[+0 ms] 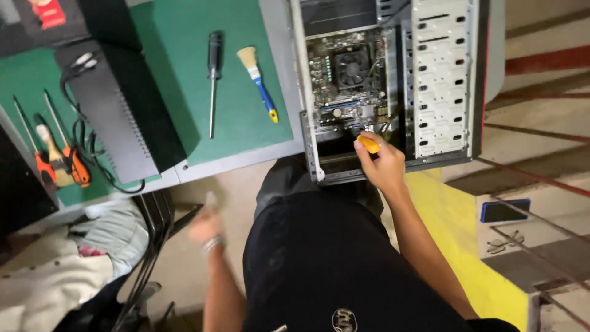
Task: Removing the power supply and other internal hardware from a desktop computer chassis using a screwdriver.
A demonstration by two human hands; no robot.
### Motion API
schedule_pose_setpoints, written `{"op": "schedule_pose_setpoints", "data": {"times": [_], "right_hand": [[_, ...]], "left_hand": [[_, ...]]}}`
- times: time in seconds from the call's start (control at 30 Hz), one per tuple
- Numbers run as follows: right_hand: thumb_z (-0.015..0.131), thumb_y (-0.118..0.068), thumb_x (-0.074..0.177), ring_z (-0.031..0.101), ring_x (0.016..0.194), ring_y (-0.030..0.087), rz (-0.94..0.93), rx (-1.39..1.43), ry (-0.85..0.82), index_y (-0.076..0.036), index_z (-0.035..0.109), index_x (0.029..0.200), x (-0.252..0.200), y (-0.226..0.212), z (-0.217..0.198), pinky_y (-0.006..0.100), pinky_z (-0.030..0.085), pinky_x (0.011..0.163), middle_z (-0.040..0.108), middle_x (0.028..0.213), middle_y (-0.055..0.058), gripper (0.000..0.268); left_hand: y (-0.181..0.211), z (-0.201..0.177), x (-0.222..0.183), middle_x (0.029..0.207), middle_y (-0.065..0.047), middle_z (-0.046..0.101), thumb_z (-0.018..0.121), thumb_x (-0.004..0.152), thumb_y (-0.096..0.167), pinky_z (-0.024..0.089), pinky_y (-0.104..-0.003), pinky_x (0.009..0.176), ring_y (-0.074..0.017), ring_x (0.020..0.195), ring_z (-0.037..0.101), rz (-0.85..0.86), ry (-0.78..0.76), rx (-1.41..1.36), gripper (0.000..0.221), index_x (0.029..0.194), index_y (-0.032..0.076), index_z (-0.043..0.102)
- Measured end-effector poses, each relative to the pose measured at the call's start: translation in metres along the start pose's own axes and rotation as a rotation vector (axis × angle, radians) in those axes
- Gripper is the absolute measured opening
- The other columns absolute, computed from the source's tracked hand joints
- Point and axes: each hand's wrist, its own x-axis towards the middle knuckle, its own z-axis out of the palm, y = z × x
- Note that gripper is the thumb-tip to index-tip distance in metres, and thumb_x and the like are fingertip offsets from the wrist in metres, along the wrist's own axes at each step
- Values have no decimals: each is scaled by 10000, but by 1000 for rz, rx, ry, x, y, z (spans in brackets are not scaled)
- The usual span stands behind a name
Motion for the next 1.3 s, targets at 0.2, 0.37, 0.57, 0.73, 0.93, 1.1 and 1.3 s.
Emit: {"op": "schedule_pose_setpoints", "data": {"times": [0.2,0.37,0.57,0.73,0.93,1.1,1.3], "right_hand": [[790,-233,962,740,776,345,64,49,21,-114,784,1103,-4,6,0,394,581,728,759,815,144,185],[788,-197,970,742,805,365,118,120,40,-91,778,1093,-11,8,-3,406,579,721,769,855,145,162],[777,-130,976,741,799,377,112,145,85,-60,771,1099,-3,-2,-6,394,576,729,757,840,172,142],[761,-130,995,735,840,408,139,137,70,-36,755,1139,9,-9,-6,434,566,744,748,884,218,172],[734,-84,980,708,1010,433,319,188,94,-9,714,1212,27,-11,-10,445,573,829,728,1104,262,245],[731,-28,988,694,1033,324,381,393,133,10,703,1238,41,-6,-10,392,571,888,706,1137,273,254],[816,-143,897,736,976,337,114,415,-2,-61,708,1229,58,-81,-18,419,598,832,748,1055,173,358]], "left_hand": [[-157,-16,-31,1164,-120,657,585,945,509,383,-525,919,-336,1057,646,28,-54,253,481,1316,204,618],[-192,-63,-16,1302,-125,554,534,968,474,345,-547,1002,-326,1183,552,239,-152,126,531,1405,173,509],[-219,-81,10,1468,-131,430,472,995,431,299,-575,1101,-316,1335,438,419,-244,-47,603,1512,135,377],[-241,-78,28,1607,-138,326,420,1018,396,261,-599,1184,-308,1461,343,522,-300,-195,670,1601,102,268],[-130,-2,2,1651,-123,334,534,1005,410,256,-582,1242,-334,1523,305,184,-674,-601,680,1588,120,338],[113,54,-32,1501,-78,505,720,958,489,337,-524,1190,-364,1430,407,-339,-1087,-810,574,1439,210,579],[184,-57,17,938,-57,740,555,1007,563,549,-414,810,-269,906,683,283,-881,-413,407,1135,244,774]]}}
